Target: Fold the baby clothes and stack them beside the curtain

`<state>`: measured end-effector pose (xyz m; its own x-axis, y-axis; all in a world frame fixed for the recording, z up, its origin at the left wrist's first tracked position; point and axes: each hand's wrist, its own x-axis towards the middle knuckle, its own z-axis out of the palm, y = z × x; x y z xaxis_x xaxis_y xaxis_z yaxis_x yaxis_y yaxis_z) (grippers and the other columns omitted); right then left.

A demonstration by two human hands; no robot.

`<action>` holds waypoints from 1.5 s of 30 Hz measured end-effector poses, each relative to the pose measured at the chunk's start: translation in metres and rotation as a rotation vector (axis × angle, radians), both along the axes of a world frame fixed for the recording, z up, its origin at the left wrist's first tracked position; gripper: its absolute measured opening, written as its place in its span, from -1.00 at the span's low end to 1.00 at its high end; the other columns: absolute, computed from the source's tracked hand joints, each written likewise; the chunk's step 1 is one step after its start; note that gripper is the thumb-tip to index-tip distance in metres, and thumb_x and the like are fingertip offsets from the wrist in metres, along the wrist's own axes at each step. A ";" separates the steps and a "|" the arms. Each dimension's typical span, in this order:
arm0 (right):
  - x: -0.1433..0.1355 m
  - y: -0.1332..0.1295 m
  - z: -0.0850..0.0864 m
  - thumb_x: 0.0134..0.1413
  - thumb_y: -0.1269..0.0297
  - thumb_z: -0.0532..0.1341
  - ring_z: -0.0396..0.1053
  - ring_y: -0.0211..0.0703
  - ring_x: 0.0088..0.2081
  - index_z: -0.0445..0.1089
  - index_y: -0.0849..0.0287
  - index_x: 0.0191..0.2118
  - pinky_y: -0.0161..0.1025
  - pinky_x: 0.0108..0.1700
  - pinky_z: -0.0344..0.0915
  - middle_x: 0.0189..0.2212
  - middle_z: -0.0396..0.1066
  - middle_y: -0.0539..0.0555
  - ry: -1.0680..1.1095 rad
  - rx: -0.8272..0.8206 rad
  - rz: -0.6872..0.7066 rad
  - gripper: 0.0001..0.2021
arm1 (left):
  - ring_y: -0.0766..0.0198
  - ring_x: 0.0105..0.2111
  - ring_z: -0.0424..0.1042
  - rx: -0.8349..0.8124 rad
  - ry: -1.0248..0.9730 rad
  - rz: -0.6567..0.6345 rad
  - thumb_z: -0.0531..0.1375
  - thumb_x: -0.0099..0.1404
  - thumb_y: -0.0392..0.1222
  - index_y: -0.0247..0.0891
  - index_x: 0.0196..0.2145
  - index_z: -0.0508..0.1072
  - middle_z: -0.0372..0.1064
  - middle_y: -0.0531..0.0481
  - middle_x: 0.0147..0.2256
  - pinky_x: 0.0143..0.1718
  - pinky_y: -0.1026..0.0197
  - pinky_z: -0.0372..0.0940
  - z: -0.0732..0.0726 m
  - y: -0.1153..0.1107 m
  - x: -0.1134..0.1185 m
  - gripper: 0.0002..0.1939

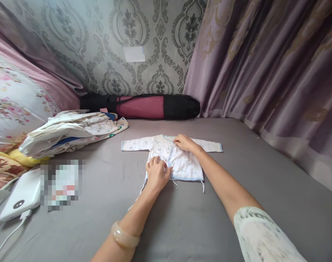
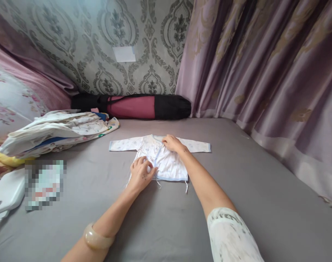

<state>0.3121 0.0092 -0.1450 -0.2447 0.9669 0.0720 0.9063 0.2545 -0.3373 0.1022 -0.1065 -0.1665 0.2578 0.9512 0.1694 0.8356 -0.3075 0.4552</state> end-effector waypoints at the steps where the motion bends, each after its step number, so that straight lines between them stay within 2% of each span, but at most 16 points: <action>1: 0.002 -0.004 -0.001 0.16 0.40 0.09 0.40 -0.10 -0.09 0.53 0.16 -0.11 -0.29 -0.02 0.22 -0.12 0.47 0.11 -0.037 -0.013 -0.005 -0.70 | -0.04 0.20 0.12 -0.012 -0.004 -0.003 0.23 0.25 -0.06 -0.20 -0.31 0.49 0.28 -0.16 0.09 0.16 -0.10 0.03 0.001 0.000 0.000 -0.83; 5: -0.004 -0.014 -0.004 0.19 0.39 0.07 0.33 -0.08 0.02 0.45 0.11 0.02 -0.28 0.03 0.19 0.00 0.41 0.12 -0.103 -0.042 -0.036 -0.66 | -0.05 0.20 0.10 -0.065 -0.014 -0.007 0.25 0.22 -0.08 -0.21 -0.34 0.50 0.29 -0.16 0.08 0.15 -0.09 0.03 0.003 -0.001 0.001 -0.84; 12: -0.017 -0.018 0.002 0.15 0.44 0.07 0.33 -0.07 -0.01 0.40 0.10 -0.11 -0.23 -0.03 0.21 -0.05 0.40 0.09 -0.134 -0.050 -0.119 -0.75 | -0.06 0.21 0.08 -0.120 -0.034 -0.007 0.24 0.22 -0.09 -0.22 -0.36 0.53 0.27 -0.15 0.08 0.15 -0.09 0.03 0.008 -0.001 0.002 -0.84; 15: -0.022 -0.021 0.001 0.19 0.43 0.02 0.33 -0.08 -0.04 0.36 0.09 -0.09 -0.22 -0.08 0.20 -0.07 0.39 0.10 -0.132 -0.008 -0.165 -0.75 | -0.06 0.21 0.08 -0.142 -0.040 -0.011 0.23 0.22 -0.11 -0.22 -0.36 0.53 0.27 -0.15 0.08 0.15 -0.08 0.03 0.009 -0.001 0.002 -0.85; 20: -0.037 -0.026 -0.012 0.25 0.45 -0.05 0.29 -0.05 -0.03 0.31 0.14 -0.05 -0.20 -0.10 0.19 -0.06 0.35 0.16 -0.095 0.090 -0.276 -0.73 | -0.06 0.21 0.08 -0.137 -0.051 -0.013 0.21 0.22 -0.13 -0.21 -0.39 0.54 0.27 -0.13 0.08 0.15 -0.08 0.04 0.005 0.000 0.003 -0.85; 26: -0.048 -0.028 -0.030 0.29 0.43 -0.04 0.22 -0.03 0.01 0.32 0.20 -0.06 -0.19 0.02 0.13 -0.05 0.33 0.20 -0.114 0.157 -0.382 -0.76 | -0.06 0.18 0.12 -0.098 -0.044 0.007 0.19 0.19 -0.18 -0.23 -0.42 0.50 0.30 -0.14 0.07 0.14 -0.08 0.06 0.000 0.000 0.004 -0.89; 28: -0.049 -0.030 -0.031 0.30 0.40 -0.04 0.21 -0.01 0.03 0.33 0.18 -0.05 -0.17 0.04 0.13 -0.03 0.33 0.20 -0.118 0.137 -0.380 -0.74 | -0.04 0.17 0.15 -0.070 -0.039 0.003 0.18 0.19 -0.22 -0.22 -0.34 0.48 0.30 -0.14 0.08 0.13 -0.07 0.08 0.000 -0.001 0.004 -0.91; 32: -0.052 -0.044 -0.030 0.31 0.32 -0.06 0.18 0.06 0.09 0.30 0.18 0.08 -0.08 0.09 0.12 0.09 0.28 0.22 -0.105 0.088 -0.352 -0.67 | 0.01 0.22 0.12 0.042 -0.032 -0.085 0.11 0.27 -0.24 -0.20 -0.06 0.39 0.23 -0.16 0.19 0.14 -0.08 0.06 0.000 -0.002 0.004 -0.73; 35: -0.052 -0.057 -0.031 0.30 0.27 -0.07 0.07 0.09 0.22 0.12 0.25 0.26 -0.03 0.19 0.05 0.26 0.13 0.24 -0.051 0.032 -0.275 -0.54 | 0.02 0.28 0.04 0.109 -0.001 -0.195 0.00 0.37 -0.20 -0.20 0.06 0.32 0.17 -0.18 0.24 0.18 -0.12 0.01 -0.003 -0.003 0.004 -0.67; 37: -0.047 -0.062 -0.031 0.29 0.26 -0.09 -0.04 0.03 0.30 -0.01 0.30 0.33 -0.06 0.26 -0.04 0.33 0.01 0.24 -0.008 -0.035 -0.183 -0.47 | 0.01 0.31 -0.02 0.102 0.028 -0.249 -0.04 0.40 -0.19 -0.19 0.14 0.27 0.14 -0.19 0.26 0.22 -0.15 -0.06 -0.005 -0.004 0.004 -0.61; 39: -0.039 -0.062 -0.030 0.31 0.25 -0.13 -0.10 -0.05 0.34 -0.06 0.29 0.36 -0.08 0.30 -0.11 0.35 -0.04 0.21 0.021 -0.080 -0.129 -0.45 | -0.02 0.34 -0.10 0.054 0.063 -0.290 -0.05 0.41 -0.16 -0.18 0.21 0.21 0.09 -0.19 0.29 0.26 -0.21 -0.13 -0.006 -0.005 0.004 -0.56; 45: -0.016 -0.043 -0.026 0.35 0.10 -0.22 -0.34 0.02 0.40 -0.07 0.36 0.37 0.01 0.35 -0.42 0.39 -0.21 0.22 -0.090 -0.023 -0.301 -0.39 | -0.07 0.35 -0.16 -0.079 0.154 -0.304 -0.07 0.42 -0.08 -0.22 0.27 0.17 -0.01 -0.21 0.33 0.27 -0.30 -0.22 0.000 -0.008 0.005 -0.50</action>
